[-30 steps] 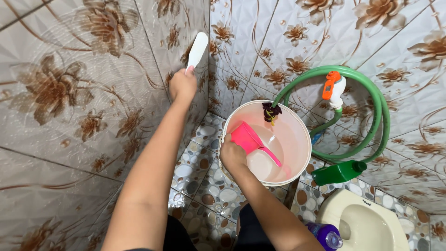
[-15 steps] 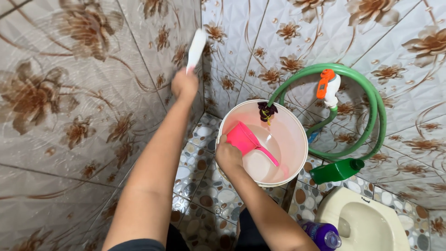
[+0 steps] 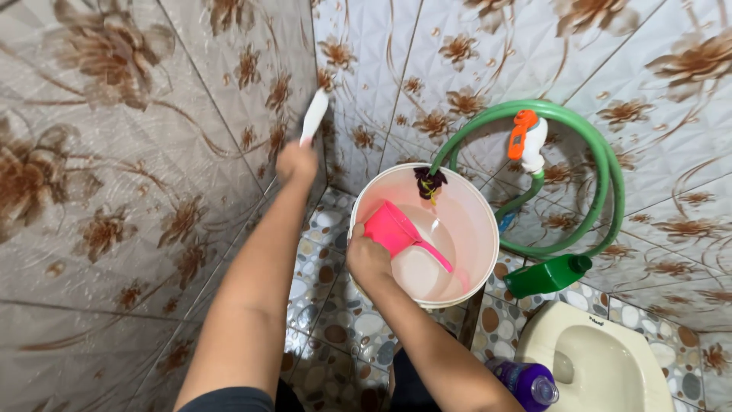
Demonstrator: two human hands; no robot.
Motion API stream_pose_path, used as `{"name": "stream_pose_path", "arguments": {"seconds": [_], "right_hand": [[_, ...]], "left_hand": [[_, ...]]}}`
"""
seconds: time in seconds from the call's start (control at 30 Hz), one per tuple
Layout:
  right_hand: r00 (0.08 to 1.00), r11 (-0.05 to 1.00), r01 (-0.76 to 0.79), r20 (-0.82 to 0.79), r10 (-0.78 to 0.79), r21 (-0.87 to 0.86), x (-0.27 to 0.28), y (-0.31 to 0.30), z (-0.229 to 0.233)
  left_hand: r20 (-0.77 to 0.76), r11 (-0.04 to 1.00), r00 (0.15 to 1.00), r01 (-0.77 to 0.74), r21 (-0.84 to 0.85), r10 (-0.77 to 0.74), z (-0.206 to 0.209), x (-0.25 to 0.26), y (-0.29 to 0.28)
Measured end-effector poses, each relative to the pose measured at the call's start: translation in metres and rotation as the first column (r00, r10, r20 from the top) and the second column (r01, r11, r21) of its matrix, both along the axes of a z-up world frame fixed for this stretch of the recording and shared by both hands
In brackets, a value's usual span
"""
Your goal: Scrubbing bathroom wall tiles with a brush and rinsing with water from a bucket using a scoop.
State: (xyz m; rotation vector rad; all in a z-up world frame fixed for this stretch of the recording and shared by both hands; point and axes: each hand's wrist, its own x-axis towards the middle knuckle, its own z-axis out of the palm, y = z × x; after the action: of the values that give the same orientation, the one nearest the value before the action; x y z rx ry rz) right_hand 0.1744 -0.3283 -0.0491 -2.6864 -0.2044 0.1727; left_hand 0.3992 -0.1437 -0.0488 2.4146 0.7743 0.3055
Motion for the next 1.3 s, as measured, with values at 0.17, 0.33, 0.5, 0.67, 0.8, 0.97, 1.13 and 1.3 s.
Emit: {"name": "stream_pose_path", "arguments": {"seconds": [0.17,0.33,0.5,0.67,0.8,0.97,1.13,1.3], "right_hand": [[1.0,1.0,0.009,-0.006,-0.009,-0.001,0.006,0.001,0.004],[0.999,1.0,0.015,-0.033,-0.016,-0.011,-0.001,0.002,0.003],[0.999,1.0,0.007,0.037,-0.008,0.024,0.012,0.0,-0.01],[1.0,1.0,0.001,0.022,-0.001,0.006,0.001,0.004,-0.002],[0.999,1.0,-0.005,0.045,0.004,0.018,0.001,0.0,0.004],[0.999,1.0,-0.008,0.041,0.007,0.003,0.002,0.003,0.003],[1.0,1.0,0.008,0.026,-0.008,-0.014,-0.001,0.006,0.002],[0.999,1.0,0.008,0.047,-0.006,-0.027,0.006,0.002,-0.011]], "left_hand": [[0.108,1.0,0.994,-0.011,0.022,0.008,0.03,0.004,-0.014],[0.136,1.0,0.991,0.022,-0.014,-0.02,0.003,0.003,-0.001],[-0.02,0.999,1.0,0.023,-0.037,-0.024,-0.039,-0.004,0.007],[-0.016,0.998,0.999,0.05,-0.03,-0.051,-0.022,-0.033,0.01],[-0.155,0.999,0.987,0.032,-0.014,-0.034,-0.105,-0.035,0.025],[-0.062,0.998,0.998,-0.032,-0.045,0.029,-0.058,-0.046,0.003],[-0.023,0.999,0.999,0.038,0.02,-0.037,-0.094,-0.023,0.015],[-0.235,0.99,0.968,-0.11,-0.088,0.087,-0.181,-0.018,0.008]]}}
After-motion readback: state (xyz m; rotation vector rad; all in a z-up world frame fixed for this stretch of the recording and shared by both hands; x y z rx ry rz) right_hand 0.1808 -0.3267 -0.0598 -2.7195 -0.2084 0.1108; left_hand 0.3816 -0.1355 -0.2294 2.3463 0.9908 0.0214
